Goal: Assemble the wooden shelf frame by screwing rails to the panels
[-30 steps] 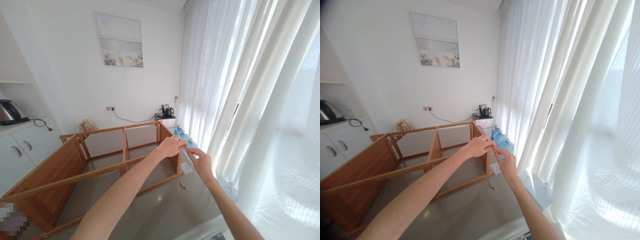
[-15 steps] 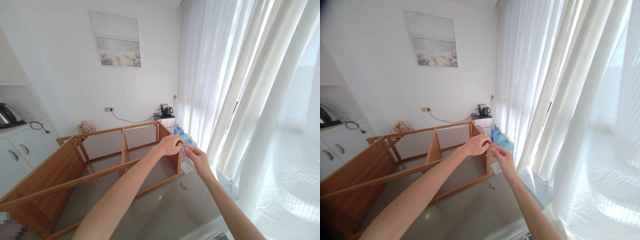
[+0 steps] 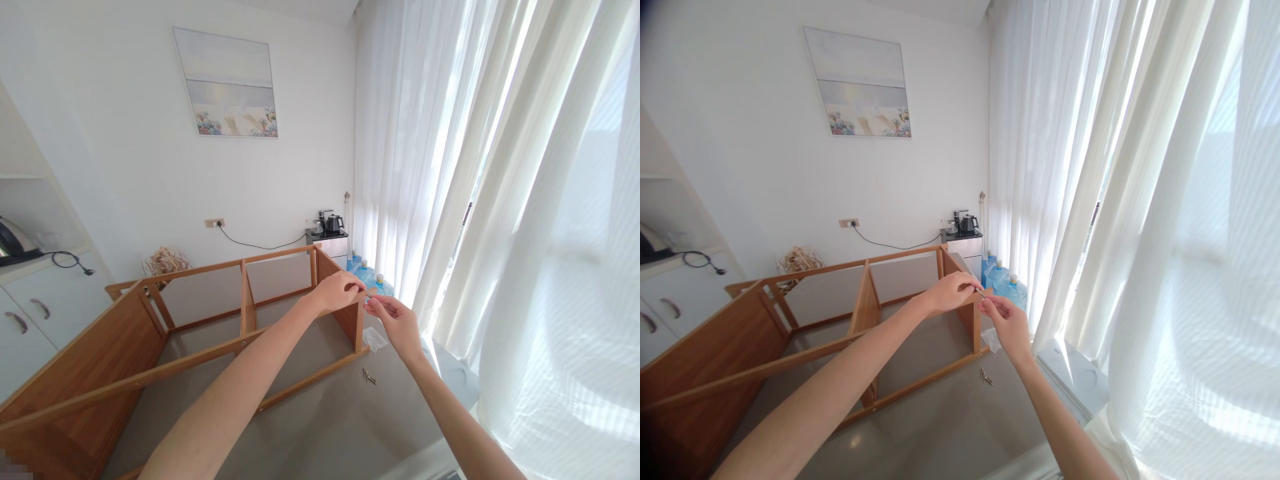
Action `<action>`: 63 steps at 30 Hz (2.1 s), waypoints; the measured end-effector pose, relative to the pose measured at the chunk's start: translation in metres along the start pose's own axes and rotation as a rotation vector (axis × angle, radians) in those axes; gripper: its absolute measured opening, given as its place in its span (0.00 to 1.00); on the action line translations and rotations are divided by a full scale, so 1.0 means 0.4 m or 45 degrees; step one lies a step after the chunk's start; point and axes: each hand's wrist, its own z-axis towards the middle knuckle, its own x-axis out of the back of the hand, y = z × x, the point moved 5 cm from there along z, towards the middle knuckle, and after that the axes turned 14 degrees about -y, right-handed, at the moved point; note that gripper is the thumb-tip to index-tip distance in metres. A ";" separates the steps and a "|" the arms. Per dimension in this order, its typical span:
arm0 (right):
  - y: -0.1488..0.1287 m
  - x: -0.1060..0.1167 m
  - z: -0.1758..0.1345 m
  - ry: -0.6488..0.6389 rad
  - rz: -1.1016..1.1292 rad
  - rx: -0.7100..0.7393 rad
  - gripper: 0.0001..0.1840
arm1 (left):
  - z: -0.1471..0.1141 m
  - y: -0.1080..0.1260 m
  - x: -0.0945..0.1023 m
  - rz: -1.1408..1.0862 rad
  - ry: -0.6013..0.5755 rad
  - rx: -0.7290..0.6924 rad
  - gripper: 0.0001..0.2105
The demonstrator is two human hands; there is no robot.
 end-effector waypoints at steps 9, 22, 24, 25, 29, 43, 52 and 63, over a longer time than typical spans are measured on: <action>-0.014 0.014 0.001 0.063 -0.327 0.043 0.19 | 0.006 0.003 0.001 -0.031 -0.017 -0.048 0.15; -0.047 0.030 0.003 0.042 -0.444 0.113 0.21 | 0.008 -0.009 -0.006 -0.059 0.033 -0.051 0.15; -0.036 0.041 0.005 0.055 -0.467 0.072 0.20 | 0.008 -0.008 -0.006 -0.063 0.030 -0.052 0.15; -0.031 0.046 0.006 0.057 -0.473 0.054 0.21 | 0.007 -0.007 -0.005 -0.068 0.030 -0.052 0.15; -0.022 0.052 0.007 -0.024 -0.526 0.018 0.20 | 0.008 -0.012 -0.006 -0.078 0.038 -0.042 0.15; 0.002 -0.019 0.010 -0.011 -0.109 0.078 0.20 | 0.014 -0.030 -0.013 -0.059 0.053 -0.009 0.15; 0.002 -0.019 0.002 -0.153 -0.034 0.107 0.22 | 0.004 -0.017 -0.004 -0.040 0.069 -0.038 0.14; 0.008 0.007 0.003 -0.089 -0.345 0.104 0.20 | -0.007 -0.007 0.001 -0.044 0.053 -0.016 0.14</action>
